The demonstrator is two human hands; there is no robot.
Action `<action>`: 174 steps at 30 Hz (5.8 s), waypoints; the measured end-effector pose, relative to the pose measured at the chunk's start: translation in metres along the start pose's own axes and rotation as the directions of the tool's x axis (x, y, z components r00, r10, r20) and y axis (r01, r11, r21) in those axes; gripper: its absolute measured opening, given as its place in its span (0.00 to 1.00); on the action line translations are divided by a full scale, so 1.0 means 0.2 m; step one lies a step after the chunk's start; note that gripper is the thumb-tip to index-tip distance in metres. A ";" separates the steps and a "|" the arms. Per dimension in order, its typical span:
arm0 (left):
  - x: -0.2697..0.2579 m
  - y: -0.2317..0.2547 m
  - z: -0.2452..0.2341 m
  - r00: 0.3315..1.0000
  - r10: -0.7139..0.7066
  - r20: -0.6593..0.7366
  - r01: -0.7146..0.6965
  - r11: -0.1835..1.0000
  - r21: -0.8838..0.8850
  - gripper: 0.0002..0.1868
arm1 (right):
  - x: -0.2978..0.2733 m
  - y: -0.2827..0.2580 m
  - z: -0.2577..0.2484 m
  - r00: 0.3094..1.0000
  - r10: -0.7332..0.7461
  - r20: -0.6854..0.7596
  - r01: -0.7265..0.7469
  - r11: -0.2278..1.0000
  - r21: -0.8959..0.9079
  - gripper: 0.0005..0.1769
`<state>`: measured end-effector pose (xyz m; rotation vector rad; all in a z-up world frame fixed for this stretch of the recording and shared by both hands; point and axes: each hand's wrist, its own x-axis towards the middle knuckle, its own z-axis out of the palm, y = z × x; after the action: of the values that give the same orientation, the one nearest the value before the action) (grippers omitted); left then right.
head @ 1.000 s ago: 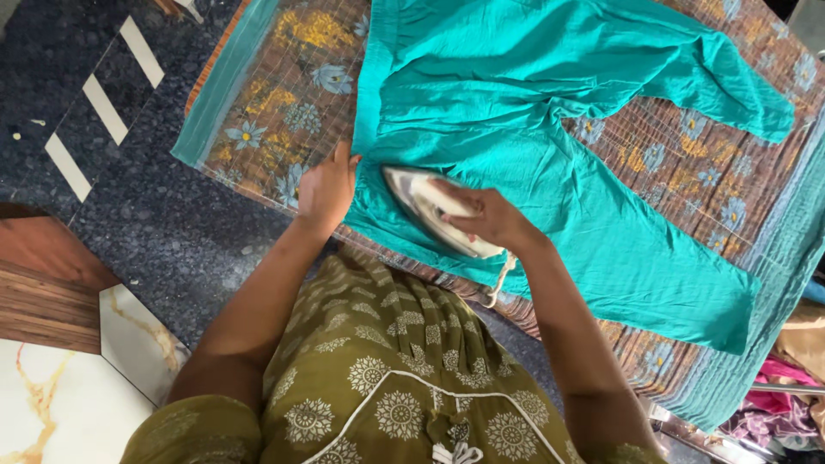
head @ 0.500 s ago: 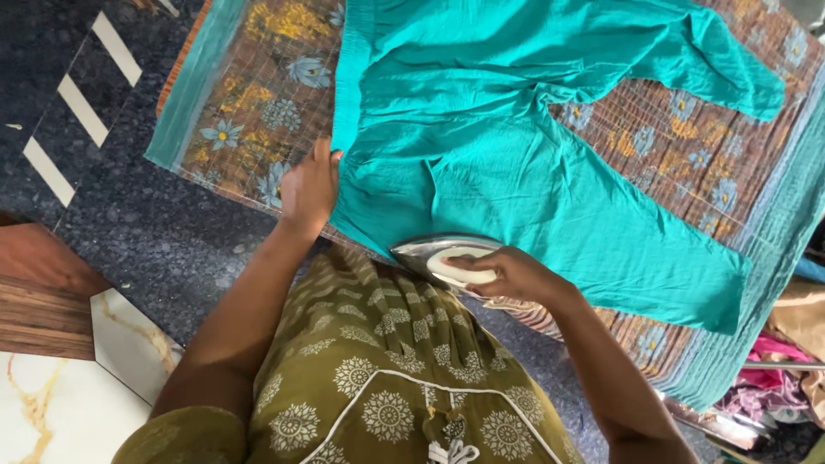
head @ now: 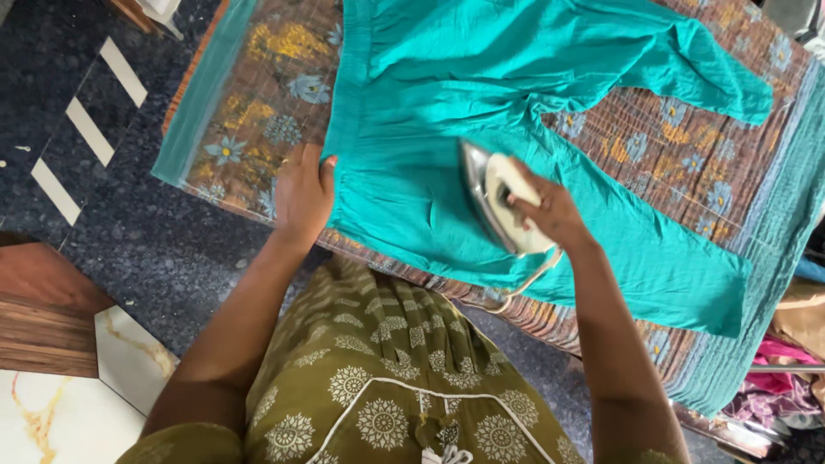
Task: The person irons a pair of teal trousers laid out on a floral-patterned table. They use a white electric iron to smooth the fabric, systematically moving from one leg to the other and adjusting the garment's position as needed.
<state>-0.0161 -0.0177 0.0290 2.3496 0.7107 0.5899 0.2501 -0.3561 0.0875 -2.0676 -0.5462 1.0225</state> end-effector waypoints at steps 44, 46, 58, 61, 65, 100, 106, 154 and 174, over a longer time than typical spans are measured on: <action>0.08 0.19 0.13 0.957 0.235 0.171 -0.260 0.955 0.142 0.13 | -0.27 -0.18 0.37 0.922 0.152 0.357 -0.042 0.954 -0.298 0.37; 0.08 0.14 0.11 0.961 0.209 0.180 -0.237 0.959 0.155 0.17 | -0.16 -0.15 0.35 0.946 0.081 0.312 0.018 0.954 -0.300 0.25; 0.10 0.07 0.09 0.975 0.144 0.170 -0.142 0.990 -0.022 0.34 | 0.12 -0.43 0.34 0.996 0.059 0.069 -0.049 0.989 -0.141 0.41; 0.10 0.06 0.08 0.974 0.103 0.203 -0.090 0.993 -0.074 0.34 | 0.03 -0.40 0.62 1.000 -0.002 0.020 0.004 0.995 -0.098 0.39; 0.10 0.04 0.12 0.976 0.101 0.193 -0.092 0.994 -0.052 0.32 | -0.11 -0.37 0.79 0.958 -0.284 -0.030 0.282 0.957 -0.064 0.33; 0.02 0.80 0.94 0.764 0.393 0.512 -0.548 0.814 0.192 0.37 | -0.44 0.18 0.09 0.866 -0.013 -0.499 -0.016 0.998 -0.053 0.39; 0.03 0.81 0.95 0.777 0.330 0.536 -0.531 0.801 0.277 0.40 | -0.54 0.77 -0.56 0.738 0.319 -0.594 -0.233 0.948 0.218 0.34; 1.13 0.75 1.67 0.508 0.462 0.727 -0.600 0.795 -0.085 0.11 | -0.20 0.07 -0.22 0.997 0.013 -0.081 -0.011 1.000 0.024 0.36; 0.76 1.10 1.47 0.641 0.671 0.373 -0.768 0.557 0.317 0.11 | -0.70 1.04 -0.95 0.674 0.078 -0.735 0.166 0.953 0.254 0.36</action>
<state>0.3367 -0.1954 -0.0021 3.0821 -0.3455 0.5178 0.3298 -0.6602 0.0694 -1.9539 -0.0007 0.1371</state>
